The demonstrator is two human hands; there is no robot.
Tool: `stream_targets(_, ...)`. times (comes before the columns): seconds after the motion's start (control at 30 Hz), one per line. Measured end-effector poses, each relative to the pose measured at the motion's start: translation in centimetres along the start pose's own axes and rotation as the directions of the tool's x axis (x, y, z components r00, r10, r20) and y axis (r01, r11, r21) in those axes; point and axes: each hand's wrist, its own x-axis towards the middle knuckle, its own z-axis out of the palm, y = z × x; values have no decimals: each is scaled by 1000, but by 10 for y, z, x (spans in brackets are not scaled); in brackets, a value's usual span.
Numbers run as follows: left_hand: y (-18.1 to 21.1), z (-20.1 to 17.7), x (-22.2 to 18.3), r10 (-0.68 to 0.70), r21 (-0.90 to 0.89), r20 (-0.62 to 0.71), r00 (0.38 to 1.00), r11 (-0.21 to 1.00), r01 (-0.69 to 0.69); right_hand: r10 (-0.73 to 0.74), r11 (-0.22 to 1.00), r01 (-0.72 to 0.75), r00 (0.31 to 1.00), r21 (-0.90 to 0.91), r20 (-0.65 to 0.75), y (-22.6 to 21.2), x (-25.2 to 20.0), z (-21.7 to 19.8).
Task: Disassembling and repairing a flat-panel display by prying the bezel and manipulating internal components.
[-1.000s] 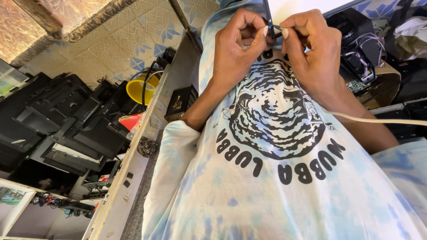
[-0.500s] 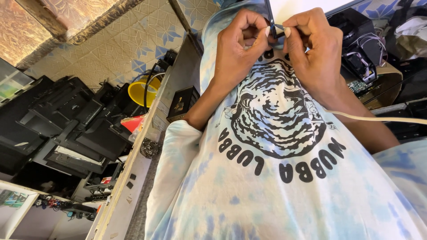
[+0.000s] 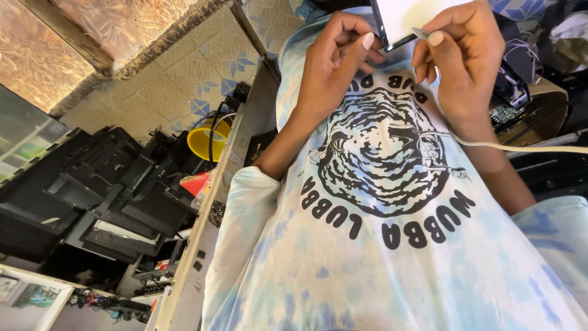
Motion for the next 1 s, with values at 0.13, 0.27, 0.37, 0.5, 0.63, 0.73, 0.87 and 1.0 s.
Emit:
stream_targets(0.13,0,-9,-1,-93,93,63,994,992,87,-9,998,16,992,55,-124,8,-10,4)
stream_targets(0.27,-1,-14,6,-86,163,139,987,985,63,45,992,-21,979,121,-201,14,-18,10)
stream_targets(0.37,-1,-21,16,-94,219,151,984,974,59,64,986,-26,972,164,-227,15,-13,11)
stream_targets(0.5,1,-21,24,-175,256,140,975,957,135,154,954,-75,953,292,-260,29,-16,0)
stream_targets(0.63,-15,-27,36,-194,268,155,969,952,148,239,913,-165,957,373,-162,38,-13,-22)
stream_targets(0.73,-9,-34,45,-217,298,215,952,943,148,325,908,-305,945,287,-24,25,-8,-35)
stream_targets(0.87,-10,-44,55,-278,279,271,921,939,201,326,925,-350,931,151,161,21,9,-47)
stream_targets(1.0,-5,-43,60,-380,425,197,904,864,271,445,895,-428,833,-125,329,-1,21,-50)
